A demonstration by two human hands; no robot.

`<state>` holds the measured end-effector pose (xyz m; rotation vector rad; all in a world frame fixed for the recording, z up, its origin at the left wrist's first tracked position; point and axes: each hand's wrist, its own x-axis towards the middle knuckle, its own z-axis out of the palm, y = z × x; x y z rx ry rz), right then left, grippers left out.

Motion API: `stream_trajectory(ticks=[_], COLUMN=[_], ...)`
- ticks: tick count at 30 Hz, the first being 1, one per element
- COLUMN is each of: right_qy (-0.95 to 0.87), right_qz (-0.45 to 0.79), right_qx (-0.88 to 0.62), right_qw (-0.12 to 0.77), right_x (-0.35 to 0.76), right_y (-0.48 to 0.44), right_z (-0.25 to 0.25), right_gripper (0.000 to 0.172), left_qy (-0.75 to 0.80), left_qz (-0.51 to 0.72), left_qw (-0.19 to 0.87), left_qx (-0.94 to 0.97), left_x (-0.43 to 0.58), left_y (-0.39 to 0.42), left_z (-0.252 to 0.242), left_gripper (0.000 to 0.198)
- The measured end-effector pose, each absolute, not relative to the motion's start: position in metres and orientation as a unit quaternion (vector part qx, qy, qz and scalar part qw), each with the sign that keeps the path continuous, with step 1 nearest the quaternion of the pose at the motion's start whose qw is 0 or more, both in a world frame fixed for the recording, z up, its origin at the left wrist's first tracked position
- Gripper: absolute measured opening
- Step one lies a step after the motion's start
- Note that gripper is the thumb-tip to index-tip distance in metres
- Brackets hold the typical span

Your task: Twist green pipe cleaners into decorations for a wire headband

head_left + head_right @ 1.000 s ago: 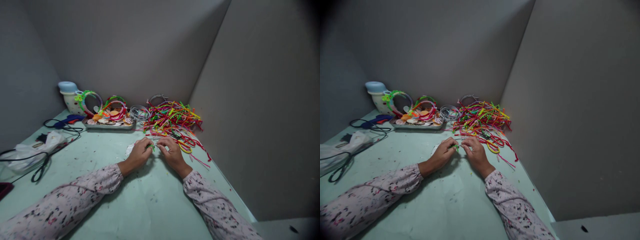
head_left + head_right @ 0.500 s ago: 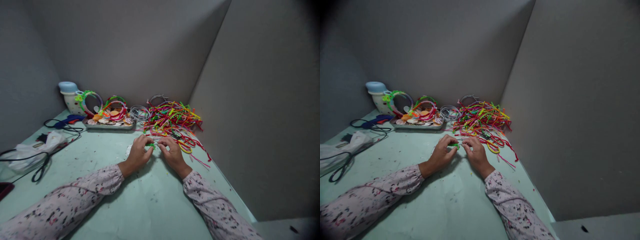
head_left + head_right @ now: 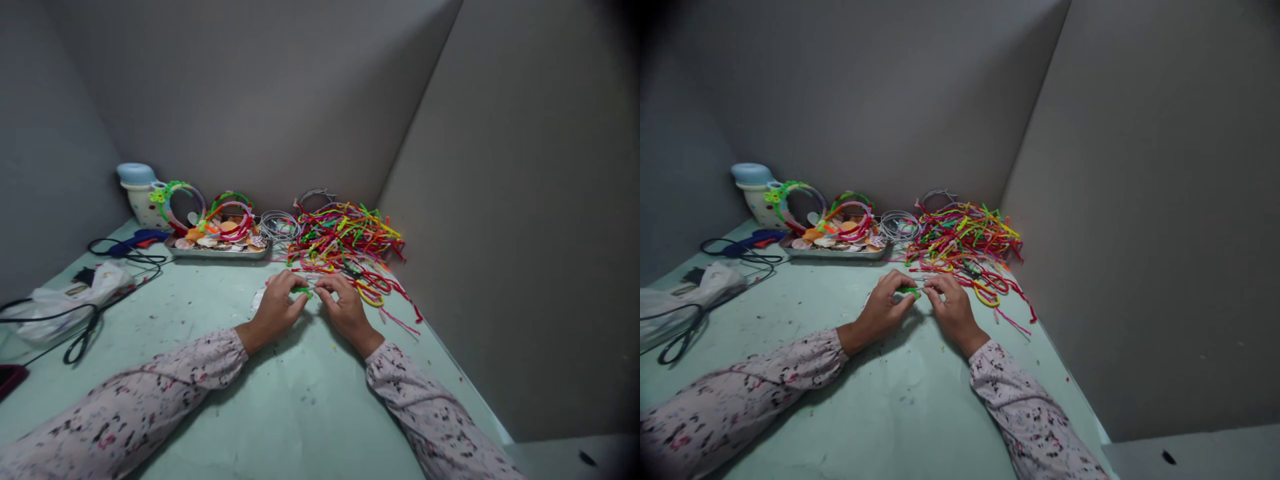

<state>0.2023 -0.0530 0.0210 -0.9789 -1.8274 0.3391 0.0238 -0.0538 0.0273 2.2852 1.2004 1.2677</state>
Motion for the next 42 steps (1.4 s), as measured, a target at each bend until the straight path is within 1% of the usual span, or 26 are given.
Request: stream_trajectory(ticks=[11,27,36,42], right_qy=[-0.769,-0.795,-0.786,-0.786], right_qz=[0.134,0.108,0.105,0.101], right_qx=[-0.388,-0.375,-0.38,-0.381], right_qw=[0.49,0.465,0.476,0.477], right_x=[0.2031,0.2045,0.2043,0.2041], right_y=[-0.0536,-0.0523,-0.0525,-0.053], right_z=[0.0219,0.0198,0.0216,0.0215], right_gripper=[0.007,0.009,0.007,0.007], left_qy=[0.424,0.433,0.449,0.447], left_qz=[0.438,0.434,0.416,0.411], left_qw=[0.134,0.163,0.104,0.118], left_qx=[0.781,0.773,0.784,0.786], left_x=[0.0227,0.0224,0.0249,0.0245], left_y=[-0.0542,-0.0562,-0.0568,-0.0585], left_z=[0.0258,0.0302,0.0313,0.0332], left_gripper=[0.005,0.015,0.008,0.009])
